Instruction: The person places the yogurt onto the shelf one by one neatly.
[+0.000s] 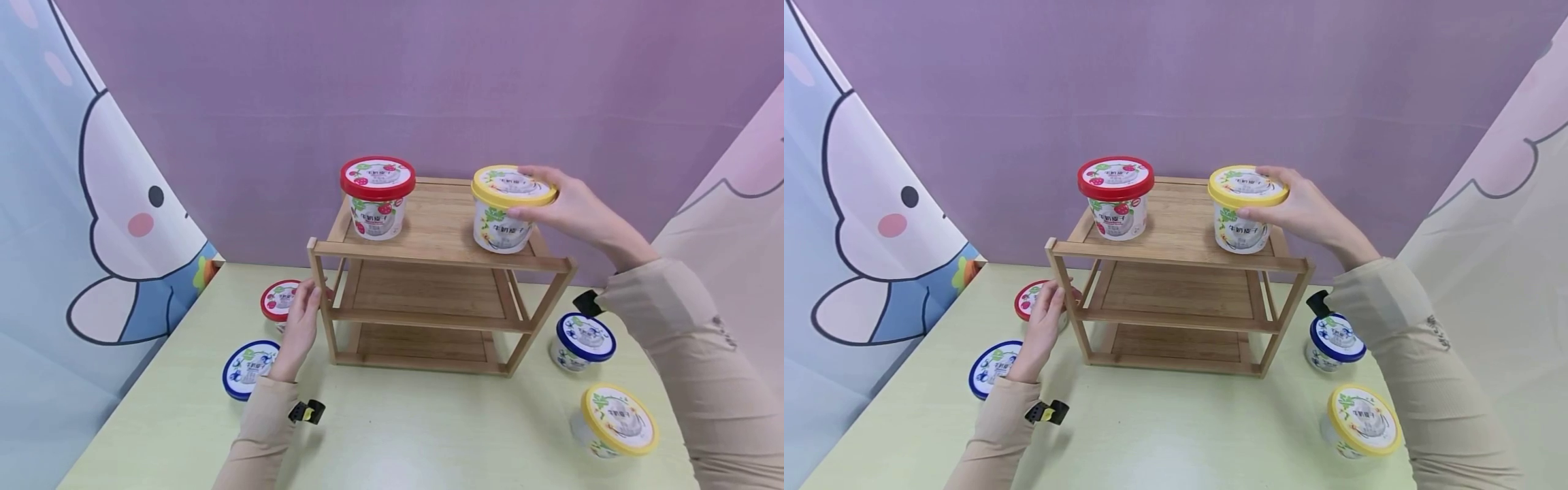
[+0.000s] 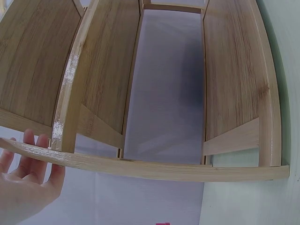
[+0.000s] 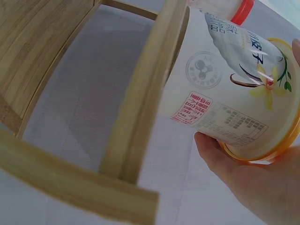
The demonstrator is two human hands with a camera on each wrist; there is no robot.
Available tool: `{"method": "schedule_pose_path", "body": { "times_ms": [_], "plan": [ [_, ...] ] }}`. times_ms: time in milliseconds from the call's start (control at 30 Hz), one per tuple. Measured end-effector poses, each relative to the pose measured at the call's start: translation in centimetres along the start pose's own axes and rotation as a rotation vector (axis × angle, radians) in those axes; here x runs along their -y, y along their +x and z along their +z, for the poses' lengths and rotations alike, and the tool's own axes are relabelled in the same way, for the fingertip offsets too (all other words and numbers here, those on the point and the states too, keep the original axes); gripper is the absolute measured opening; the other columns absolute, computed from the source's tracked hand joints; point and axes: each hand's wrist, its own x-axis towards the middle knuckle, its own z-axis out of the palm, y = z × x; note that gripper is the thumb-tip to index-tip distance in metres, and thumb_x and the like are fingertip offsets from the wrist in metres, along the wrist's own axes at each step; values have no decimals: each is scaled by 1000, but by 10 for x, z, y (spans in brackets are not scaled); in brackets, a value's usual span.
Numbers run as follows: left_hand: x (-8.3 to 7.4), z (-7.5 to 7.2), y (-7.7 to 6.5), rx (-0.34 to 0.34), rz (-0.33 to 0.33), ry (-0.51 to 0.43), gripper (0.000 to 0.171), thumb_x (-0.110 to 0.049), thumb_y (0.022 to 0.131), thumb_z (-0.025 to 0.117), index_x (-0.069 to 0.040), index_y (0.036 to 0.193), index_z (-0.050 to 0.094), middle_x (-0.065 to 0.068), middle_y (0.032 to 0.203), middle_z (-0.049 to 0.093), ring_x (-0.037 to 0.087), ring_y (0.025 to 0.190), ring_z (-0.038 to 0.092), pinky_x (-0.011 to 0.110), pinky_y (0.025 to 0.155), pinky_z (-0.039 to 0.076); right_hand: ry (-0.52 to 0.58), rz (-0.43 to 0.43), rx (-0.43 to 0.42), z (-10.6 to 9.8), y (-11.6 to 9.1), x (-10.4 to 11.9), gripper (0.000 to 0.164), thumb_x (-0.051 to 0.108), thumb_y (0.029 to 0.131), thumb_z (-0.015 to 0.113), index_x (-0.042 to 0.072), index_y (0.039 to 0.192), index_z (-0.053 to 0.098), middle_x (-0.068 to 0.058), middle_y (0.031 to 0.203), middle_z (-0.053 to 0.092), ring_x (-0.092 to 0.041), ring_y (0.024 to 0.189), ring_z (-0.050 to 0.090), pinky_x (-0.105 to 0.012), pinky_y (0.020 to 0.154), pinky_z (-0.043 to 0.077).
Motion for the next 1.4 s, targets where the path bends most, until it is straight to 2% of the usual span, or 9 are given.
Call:
{"method": "schedule_pose_path", "body": {
  "times_ms": [433, 800, 1067, 1267, 1400],
  "plan": [
    [-1, 0, -1, 6, -19, -18, 35, -22, 97, 32, 1, 124, 36, 21, 118, 44, 31, 117, 38, 48, 99, 28, -7, 17, 10, 1, 3, -7, 80, 38, 78, 65, 17, 141, 20, -20, 137, 28, -33, 120, 30, -55, 96, 25],
    [-2, 0, -2, 14, -27, -19, 36, -23, 97, 33, 0, 125, 34, 24, 119, 42, 32, 118, 37, 49, 100, 26, 9, 12, 21, 1, 2, -9, 81, 38, 79, 64, 16, 141, 18, -19, 136, 31, -32, 119, 31, -55, 96, 25],
    [0, 0, 0, -1, 4, -19, 37, -25, 97, 33, 1, 123, 36, 25, 116, 45, 33, 114, 41, 49, 96, 29, 24, -1, 25, 0, 0, -10, 80, 37, 79, 65, 17, 141, 19, -17, 136, 31, -31, 120, 31, -54, 97, 24],
    [0, 0, 0, 1, -6, -5, 41, -31, 96, 34, -1, 124, 36, 20, 119, 44, 32, 116, 39, 51, 97, 29, 20, -5, 39, -2, 2, -14, 79, 34, 80, 64, 18, 142, 18, -18, 137, 30, -32, 120, 31, -55, 97, 24],
    [-1, 0, -1, 4, -12, -5, 41, -29, 96, 34, -1, 125, 36, 19, 121, 43, 32, 117, 38, 51, 98, 29, 25, -5, 52, -3, 3, -16, 78, 32, 81, 63, 19, 142, 17, -19, 137, 28, -32, 120, 31, -55, 96, 25]
  ]
}}
